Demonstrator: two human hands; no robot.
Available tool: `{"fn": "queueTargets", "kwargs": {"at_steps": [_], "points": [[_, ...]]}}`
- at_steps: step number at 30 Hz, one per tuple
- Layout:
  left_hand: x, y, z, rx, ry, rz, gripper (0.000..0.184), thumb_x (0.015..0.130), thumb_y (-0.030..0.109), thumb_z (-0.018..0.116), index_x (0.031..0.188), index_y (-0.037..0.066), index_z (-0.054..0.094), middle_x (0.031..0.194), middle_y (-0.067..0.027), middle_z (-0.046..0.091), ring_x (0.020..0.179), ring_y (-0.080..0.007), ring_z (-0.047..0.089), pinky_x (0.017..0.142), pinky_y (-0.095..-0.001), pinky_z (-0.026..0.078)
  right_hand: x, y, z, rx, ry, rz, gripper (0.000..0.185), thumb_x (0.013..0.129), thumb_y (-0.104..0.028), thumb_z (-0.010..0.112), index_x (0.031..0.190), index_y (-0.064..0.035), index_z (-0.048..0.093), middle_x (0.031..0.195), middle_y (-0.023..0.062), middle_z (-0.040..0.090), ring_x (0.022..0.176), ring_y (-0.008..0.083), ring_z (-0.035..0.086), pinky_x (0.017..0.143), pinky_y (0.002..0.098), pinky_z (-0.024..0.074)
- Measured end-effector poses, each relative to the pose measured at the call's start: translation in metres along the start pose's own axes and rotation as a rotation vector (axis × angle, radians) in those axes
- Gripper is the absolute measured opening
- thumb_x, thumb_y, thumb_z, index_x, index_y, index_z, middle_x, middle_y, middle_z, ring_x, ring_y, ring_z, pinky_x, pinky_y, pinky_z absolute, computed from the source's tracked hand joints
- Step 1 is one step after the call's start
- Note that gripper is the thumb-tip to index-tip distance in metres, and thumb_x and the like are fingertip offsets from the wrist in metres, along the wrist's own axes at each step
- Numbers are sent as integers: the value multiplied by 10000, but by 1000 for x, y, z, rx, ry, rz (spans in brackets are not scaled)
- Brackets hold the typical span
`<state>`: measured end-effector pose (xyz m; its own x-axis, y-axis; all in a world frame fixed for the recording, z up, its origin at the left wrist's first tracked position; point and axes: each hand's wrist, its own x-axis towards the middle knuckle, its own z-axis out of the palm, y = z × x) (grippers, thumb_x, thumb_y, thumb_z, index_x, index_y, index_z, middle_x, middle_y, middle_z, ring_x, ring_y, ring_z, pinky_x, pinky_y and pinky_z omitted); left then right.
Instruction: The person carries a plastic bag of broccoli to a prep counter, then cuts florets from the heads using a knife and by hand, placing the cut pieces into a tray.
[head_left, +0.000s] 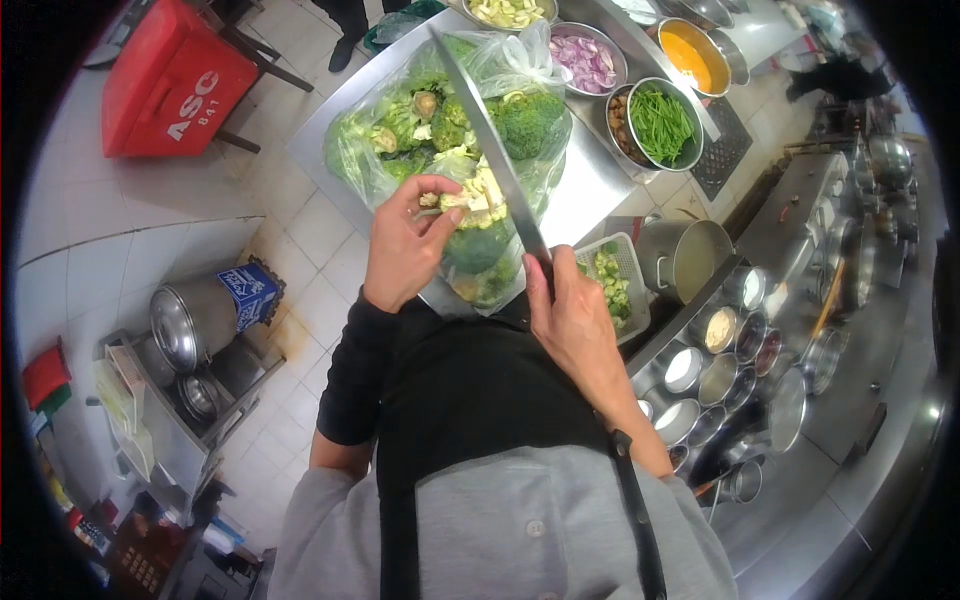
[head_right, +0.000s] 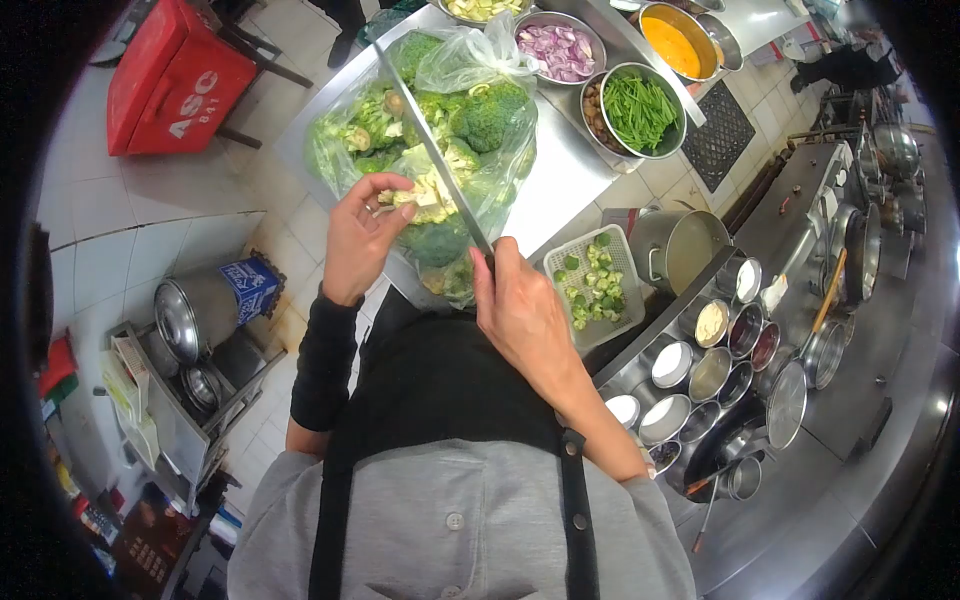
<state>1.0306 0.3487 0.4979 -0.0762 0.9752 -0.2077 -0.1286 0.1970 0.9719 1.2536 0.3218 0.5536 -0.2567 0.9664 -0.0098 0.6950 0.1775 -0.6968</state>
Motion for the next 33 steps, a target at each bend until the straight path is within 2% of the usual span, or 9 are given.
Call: {"fn": "queueTargets", "kwargs": {"at_steps": [3,6,9,15,18,21,27,30,33], "points": [[2,-5,-11,10,-15,92,342,1011,-70,716,1335,5,637,1314,-81,666,1118,-126,669,923,-271,561,6,2,-4,40,57,8,242,1101,-137,669,1009,23,511,748,287,662,643,503,671,561,552,495],[1,-8,-13,39,13,92,389,1019,-61,714,1389,5,616,1357,-99,647,1209,-125,634,955,-271,555,6,7,-8,54,53,-25,242,1098,-137,681,1013,22,520,743,284,665,641,493,677,555,538,492],[1,-12,-12,-14,44,36,421,1020,-15,741,1422,-30,616,1384,-74,644,1229,-138,586,1049,-306,497,-1,2,-5,57,-22,-18,252,1099,-145,677,1001,17,511,736,287,665,638,500,676,549,553,488],[-1,-13,-4,0,103,-16,420,1038,-27,715,1445,-38,612,1234,-80,694,1052,-88,657,920,-254,530,-10,-3,5,3,-136,24,273,1105,-164,662,989,21,497,730,301,651,642,525,665,563,586,496],[-2,-17,-3,29,124,-14,393,1043,-38,701,1428,-41,618,1150,-70,704,1019,-81,677,884,-244,531,-12,-4,0,-6,-158,21,275,1108,-157,652,988,29,488,736,307,651,646,532,663,566,589,495],[-1,-24,-2,124,169,19,290,1034,-42,695,1319,-43,645,1114,-125,759,942,-144,757,804,-277,574,-11,-9,-5,-45,-203,50,276,1112,-150,641,981,33,481,726,309,648,656,535,666,570,592,495],[-1,-23,14,218,245,187,261,1009,-88,676,1265,-50,639,1208,-171,726,947,-226,787,823,-330,619,12,-11,4,-12,-189,9,268,1111,-132,633,990,42,469,662,303,633,664,545,675,575,598,503],[-2,-12,17,339,270,142,279,1040,-79,671,1313,-58,619,1236,-127,727,1080,-149,740,917,-287,583,27,-3,23,-48,-145,-27,264,1114,-132,622,1011,56,468,672,321,641,678,560,676,589,600,514],[0,-26,12,348,283,186,268,1037,-78,674,1300,-53,626,1274,-141,716,1076,-144,732,919,-289,586,8,-3,7,-23,-234,71,291,1119,-166,623,1012,68,487,702,335,657,680,576,666,608,613,521]]}}
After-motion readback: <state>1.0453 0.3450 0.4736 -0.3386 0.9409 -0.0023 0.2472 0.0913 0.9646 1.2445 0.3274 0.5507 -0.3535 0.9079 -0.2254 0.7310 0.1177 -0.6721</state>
